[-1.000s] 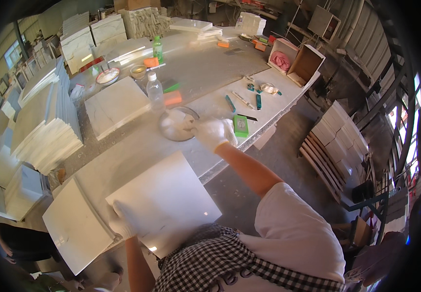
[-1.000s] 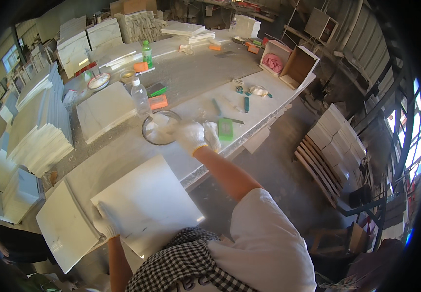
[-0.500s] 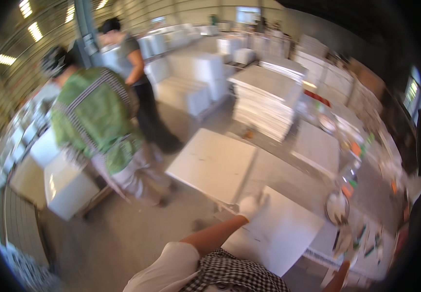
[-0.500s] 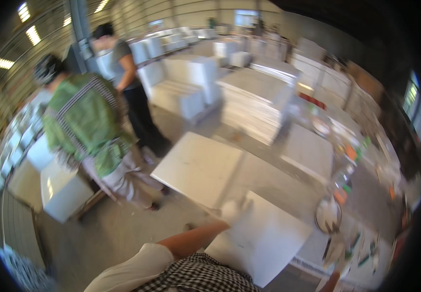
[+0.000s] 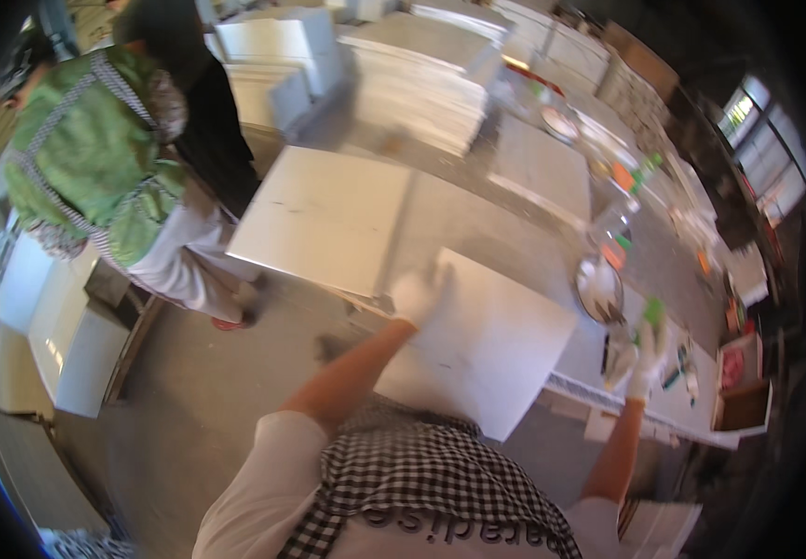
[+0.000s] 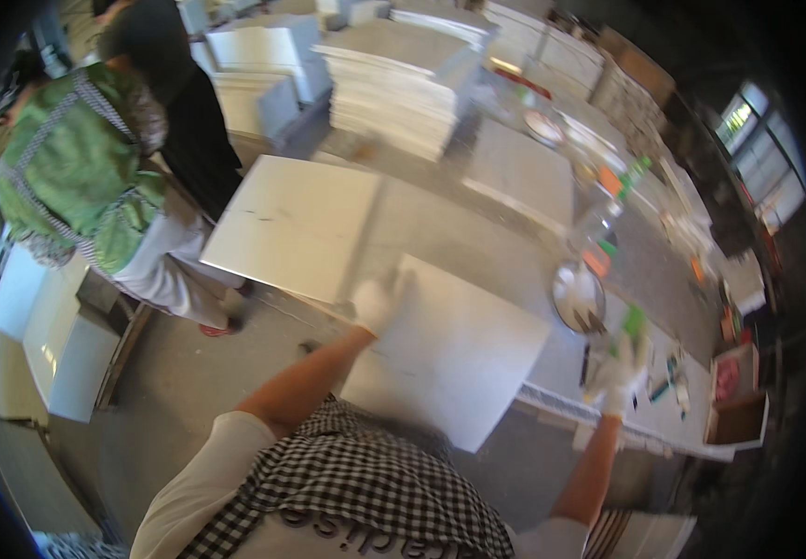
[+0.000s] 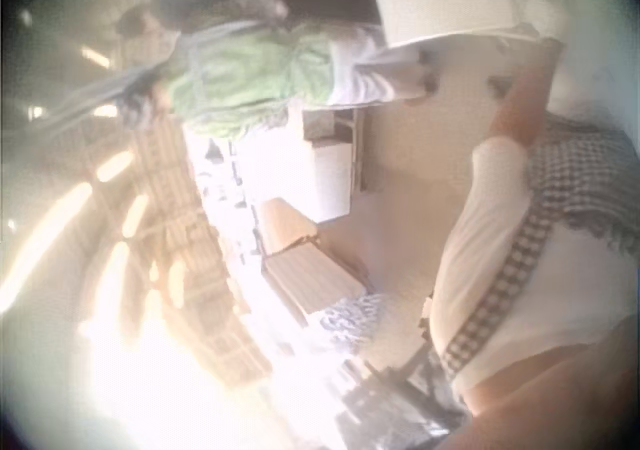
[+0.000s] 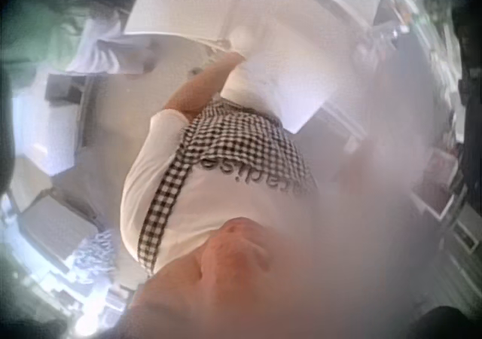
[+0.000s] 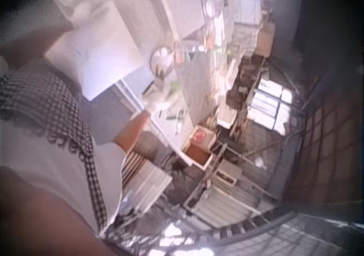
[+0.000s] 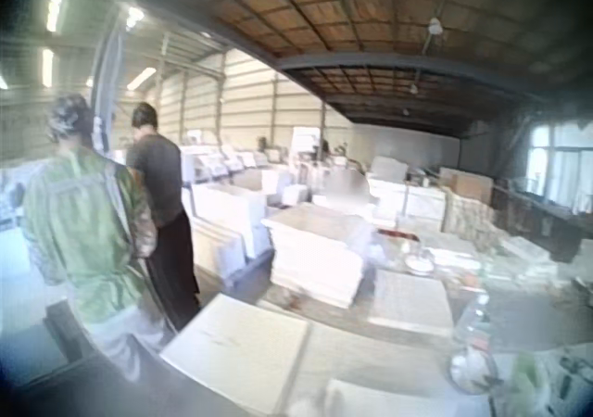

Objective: The person wipes a white tile with a cloth, then uses a green plastic scraper to remove residue from the tile surface. The person continues to wipe and scrape the tile repeatedly, handling it with gloved hands.

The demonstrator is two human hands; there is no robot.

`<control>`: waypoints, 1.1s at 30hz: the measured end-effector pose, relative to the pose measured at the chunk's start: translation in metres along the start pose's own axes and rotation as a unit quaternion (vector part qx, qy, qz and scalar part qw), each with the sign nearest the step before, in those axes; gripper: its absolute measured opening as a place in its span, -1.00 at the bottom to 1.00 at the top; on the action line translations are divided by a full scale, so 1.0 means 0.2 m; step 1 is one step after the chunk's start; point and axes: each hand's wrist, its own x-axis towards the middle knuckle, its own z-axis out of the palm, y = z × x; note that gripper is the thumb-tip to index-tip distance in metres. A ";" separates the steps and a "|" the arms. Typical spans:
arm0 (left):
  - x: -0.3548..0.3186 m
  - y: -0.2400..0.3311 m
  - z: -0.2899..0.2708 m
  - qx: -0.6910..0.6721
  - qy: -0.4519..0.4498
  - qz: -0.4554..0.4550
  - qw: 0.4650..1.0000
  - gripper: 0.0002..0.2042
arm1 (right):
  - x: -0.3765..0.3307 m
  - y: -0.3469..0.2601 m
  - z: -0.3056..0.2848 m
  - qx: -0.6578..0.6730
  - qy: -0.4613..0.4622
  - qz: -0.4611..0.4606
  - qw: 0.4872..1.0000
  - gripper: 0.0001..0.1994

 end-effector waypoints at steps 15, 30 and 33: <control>0.00 -0.04 -0.01 0.026 0.087 0.124 0.988 -0.65 | 0.09 -0.60 1.63 -0.026 -0.518 0.003 0.855 -0.59; -0.03 -0.04 -0.02 0.010 0.119 0.162 0.979 -0.68 | 0.09 -0.59 1.68 -0.043 -0.574 0.002 0.818 -0.54; -0.01 -0.05 -0.03 0.031 0.124 0.179 0.976 -0.68 | 0.07 -0.58 1.75 -0.020 -0.566 -0.003 0.824 -0.54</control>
